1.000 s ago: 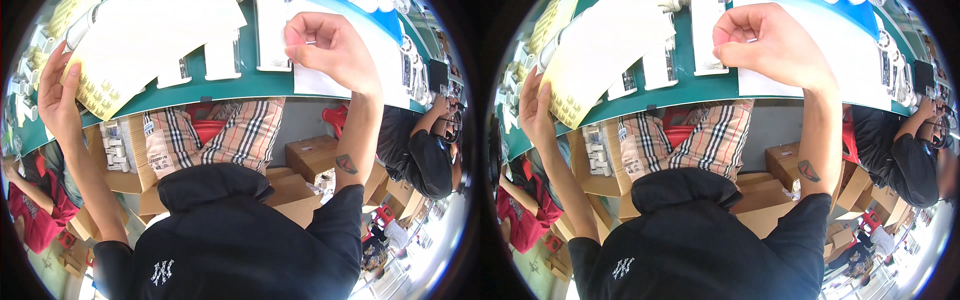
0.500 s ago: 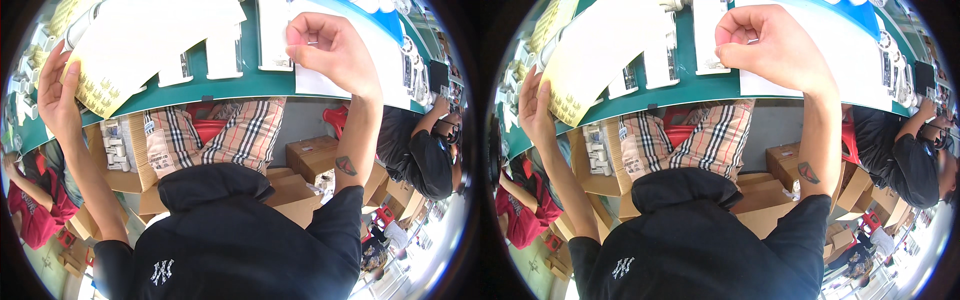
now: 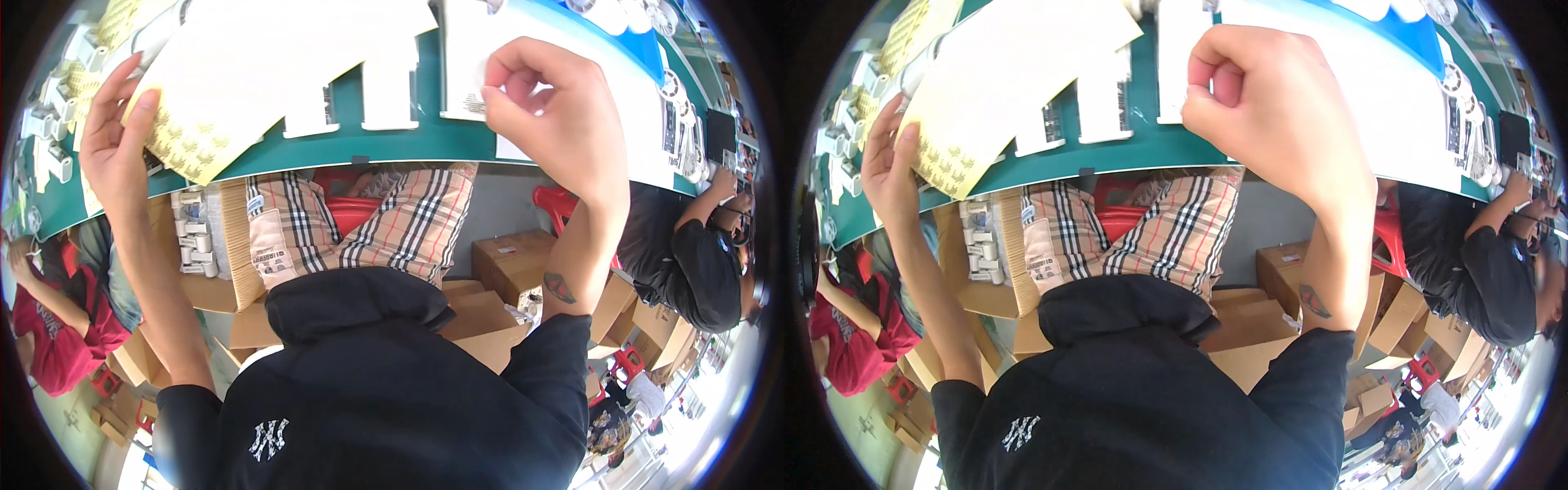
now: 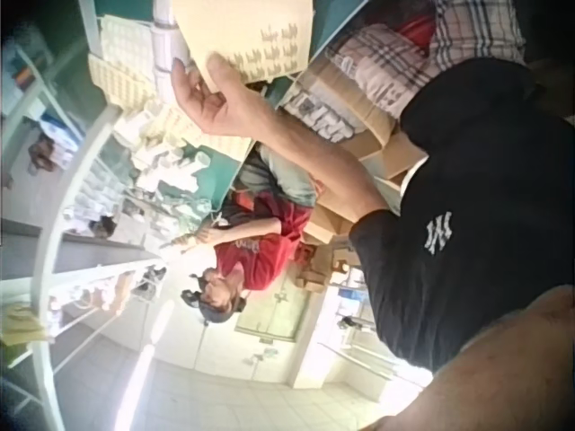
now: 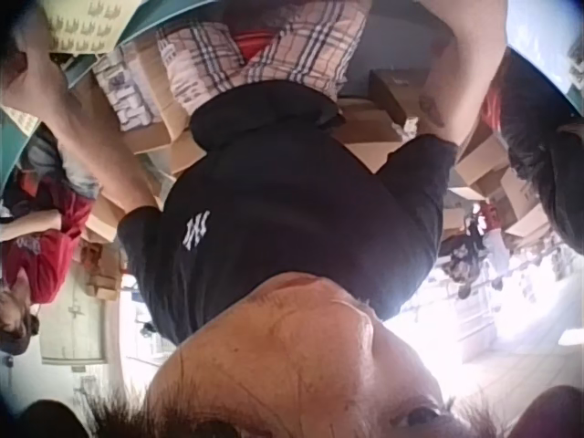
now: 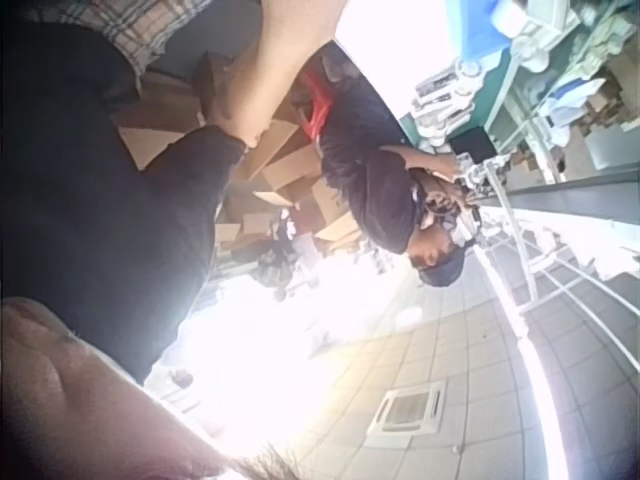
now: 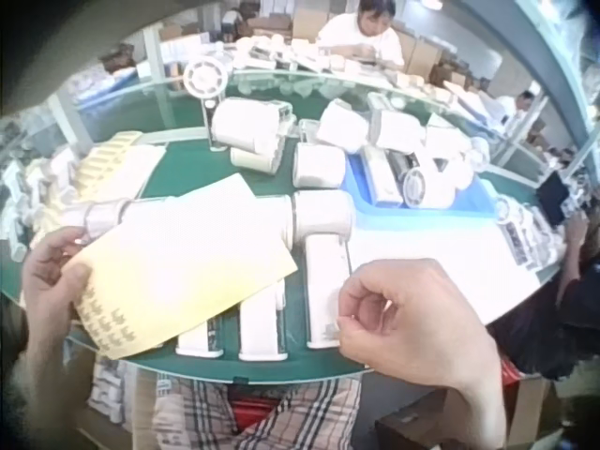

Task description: Applying small labels to white handheld electronic devices at a factory workstation.

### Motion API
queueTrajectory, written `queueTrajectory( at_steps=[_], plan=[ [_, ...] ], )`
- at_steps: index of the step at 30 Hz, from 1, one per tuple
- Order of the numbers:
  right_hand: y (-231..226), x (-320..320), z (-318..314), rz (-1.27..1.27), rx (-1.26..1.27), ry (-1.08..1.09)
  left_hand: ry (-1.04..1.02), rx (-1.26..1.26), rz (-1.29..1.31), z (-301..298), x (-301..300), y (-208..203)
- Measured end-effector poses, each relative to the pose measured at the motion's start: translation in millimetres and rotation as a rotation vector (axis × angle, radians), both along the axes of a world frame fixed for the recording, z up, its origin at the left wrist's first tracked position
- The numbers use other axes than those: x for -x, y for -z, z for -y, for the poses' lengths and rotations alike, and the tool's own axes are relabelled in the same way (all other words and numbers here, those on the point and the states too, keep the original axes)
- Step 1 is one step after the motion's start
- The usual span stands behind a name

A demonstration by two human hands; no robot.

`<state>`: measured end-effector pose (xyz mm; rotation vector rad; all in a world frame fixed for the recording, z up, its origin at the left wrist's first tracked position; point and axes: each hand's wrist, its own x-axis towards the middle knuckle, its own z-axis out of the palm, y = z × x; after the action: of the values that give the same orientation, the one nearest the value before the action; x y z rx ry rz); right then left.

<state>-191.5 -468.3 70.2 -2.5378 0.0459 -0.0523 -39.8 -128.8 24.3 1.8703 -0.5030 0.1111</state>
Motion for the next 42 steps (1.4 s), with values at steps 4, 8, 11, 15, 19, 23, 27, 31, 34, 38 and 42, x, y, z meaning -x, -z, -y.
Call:
queueTrajectory(
  at_steps=[4, 8, 11, 15, 19, 23, 27, 31, 34, 38, 42],
  plan=[
    [-10, 8, 4, -0.004, -0.153, 0.124, 0.081, 0.048, -0.069, 20, 2, -1],
    [8, -2, 0, -0.018, -0.176, 0.068, 0.151, 0.042, -0.090, 12, 8, -4],
    [5, 0, 1, -0.059, -0.198, 0.118, 0.177, 0.043, -0.062, 12, 6, -1],
    [7, 7, -1, 0.152, -0.049, 0.008, 0.192, 0.071, -0.009, 11, 3, 3],
    [14, 8, -2, 0.171, -0.129, 0.044, 0.141, 0.033, -0.099, 6, -1, 7],
    [22, 3, -2, 0.128, -0.242, 0.160, 0.115, 0.017, -0.082, 0, -1, 6],
    [7, 16, -1, 0.311, -0.457, 0.317, 0.120, 0.061, -0.149, 8, 2, 2],
    [-9, 5, -36, 0.260, -0.675, 0.143, 0.283, 0.044, -0.043, 14, 0, 4],
    [-2, -23, -76, 0.130, -0.694, -0.024, 0.297, 0.016, -0.052, 11, 3, 2],
    [0, -52, -111, 0.045, -0.511, -0.123, 0.178, 0.033, -0.108, 23, 11, 0],
    [6, -66, -113, -0.042, -0.423, -0.140, 0.074, -0.218, -0.032, 28, 9, -6]
  ],
)
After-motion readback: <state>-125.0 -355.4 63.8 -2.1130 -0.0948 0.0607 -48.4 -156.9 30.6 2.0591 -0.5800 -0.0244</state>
